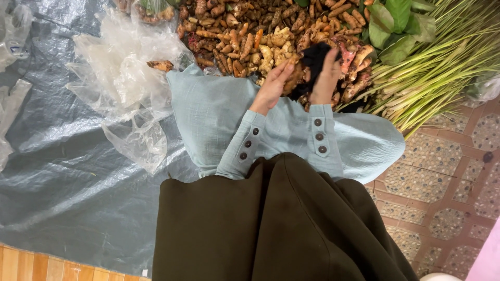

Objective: The person sorts through a large pile of turmeric or ginger roots on the floor, picking up individual roots and placing them back into the pile while using a black cloth to wipe some of them.

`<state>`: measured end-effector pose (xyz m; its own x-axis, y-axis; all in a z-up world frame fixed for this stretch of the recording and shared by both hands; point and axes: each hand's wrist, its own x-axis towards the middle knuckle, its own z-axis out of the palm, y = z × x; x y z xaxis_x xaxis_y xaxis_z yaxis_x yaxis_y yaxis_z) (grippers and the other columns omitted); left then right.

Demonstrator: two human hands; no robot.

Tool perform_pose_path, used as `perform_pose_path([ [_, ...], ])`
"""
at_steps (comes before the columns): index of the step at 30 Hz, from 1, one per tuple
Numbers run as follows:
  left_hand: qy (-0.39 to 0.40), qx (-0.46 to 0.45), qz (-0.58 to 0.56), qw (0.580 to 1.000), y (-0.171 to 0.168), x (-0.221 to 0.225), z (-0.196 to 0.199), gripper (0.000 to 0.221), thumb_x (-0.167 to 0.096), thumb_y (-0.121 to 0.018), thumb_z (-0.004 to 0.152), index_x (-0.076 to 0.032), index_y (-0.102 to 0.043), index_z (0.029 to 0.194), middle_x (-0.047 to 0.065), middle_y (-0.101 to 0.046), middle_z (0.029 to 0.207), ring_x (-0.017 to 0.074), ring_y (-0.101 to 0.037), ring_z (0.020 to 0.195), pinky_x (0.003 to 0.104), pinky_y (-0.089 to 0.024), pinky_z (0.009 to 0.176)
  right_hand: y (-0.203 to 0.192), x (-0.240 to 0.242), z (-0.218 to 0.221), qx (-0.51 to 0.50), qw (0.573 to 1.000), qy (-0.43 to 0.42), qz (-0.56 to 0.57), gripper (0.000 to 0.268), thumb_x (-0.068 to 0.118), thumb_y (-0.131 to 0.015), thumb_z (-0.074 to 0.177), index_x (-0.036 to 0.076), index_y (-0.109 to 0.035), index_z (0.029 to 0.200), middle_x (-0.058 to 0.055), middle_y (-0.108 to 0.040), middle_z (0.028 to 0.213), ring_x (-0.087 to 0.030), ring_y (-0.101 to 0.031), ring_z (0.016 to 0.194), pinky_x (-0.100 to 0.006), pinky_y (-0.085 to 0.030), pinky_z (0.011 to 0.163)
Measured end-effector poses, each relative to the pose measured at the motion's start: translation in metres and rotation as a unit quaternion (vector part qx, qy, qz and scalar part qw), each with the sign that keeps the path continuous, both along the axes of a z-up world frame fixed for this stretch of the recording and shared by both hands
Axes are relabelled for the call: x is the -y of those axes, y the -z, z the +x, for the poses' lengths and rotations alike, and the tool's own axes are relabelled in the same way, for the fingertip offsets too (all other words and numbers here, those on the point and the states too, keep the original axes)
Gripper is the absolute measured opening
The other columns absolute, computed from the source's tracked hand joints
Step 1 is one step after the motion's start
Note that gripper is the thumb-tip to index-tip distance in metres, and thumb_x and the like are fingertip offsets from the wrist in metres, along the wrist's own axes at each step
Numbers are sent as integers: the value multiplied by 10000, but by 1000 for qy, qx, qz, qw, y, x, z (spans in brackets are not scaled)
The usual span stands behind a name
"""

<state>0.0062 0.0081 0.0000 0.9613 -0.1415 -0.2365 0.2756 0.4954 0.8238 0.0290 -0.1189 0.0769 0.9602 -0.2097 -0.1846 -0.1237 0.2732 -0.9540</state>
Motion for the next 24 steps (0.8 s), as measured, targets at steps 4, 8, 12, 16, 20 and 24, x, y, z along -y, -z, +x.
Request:
perform_pose_path([
  [4, -88, -141, -116, 979, -19, -2, 4, 761, -299, -638, 937, -25, -339, 1581, 113, -337, 1673, 216, -343, 1532, 346, -404, 1178, -36, -8, -8, -97, 976, -32, 195, 706, 694, -437, 860, 99, -607, 520, -53, -524, 465, -187, -464, 411, -282, -378, 466],
  [8, -158, -150, -171, 961, 37, 1, 12, 842, -259, -635, 985, -25, -168, 1645, 170, -249, 1687, 276, -521, 1347, 414, -455, 1145, -7, -17, -20, -31, 992, -46, -113, 747, 478, -394, 964, -108, -551, 1399, -318, -612, 1224, -418, -586, 1146, -502, -479, 1026],
  [12, -212, -217, -213, 929, -28, -3, 7, 867, -181, -658, 879, -69, -238, 1629, 96, -303, 1681, 215, -365, 1492, 337, -339, 1201, -2, -24, -24, 94, 897, -196, -386, 561, 401, -535, 1092, 44, -446, 1515, -210, -492, 1478, -354, -489, 1395, -467, -406, 1162],
  [16, -208, -211, -240, 925, 12, -1, 8, 956, -188, -681, 871, -77, -141, 1652, 60, -263, 1684, 183, -342, 1491, 296, -356, 1160, 13, -25, -21, 127, 872, -189, -434, 550, 373, -609, 1071, 45, -468, 1489, -217, -524, 1443, -375, -517, 1352, -497, -442, 1117],
  [20, -211, -155, -279, 924, 18, -1, 12, 734, -125, -678, 940, -125, -263, 1546, 11, -500, 1362, 139, -526, 1247, 293, -446, 1054, 21, -29, -16, 104, 886, -183, -413, 503, 361, -628, 1048, 64, -498, 1433, -195, -592, 1352, -351, -597, 1243, -446, -489, 1029],
  [24, -178, -225, -219, 933, -3, -10, 8, 1112, -174, -683, 854, -197, 72, 1671, 35, -351, 1639, 219, -344, 1504, 446, -261, 1217, 34, -27, -14, 144, 877, -170, -426, 370, 344, -518, 1105, 8, -664, 1159, -123, -684, 810, -204, -606, 606, -350, -414, 565],
])
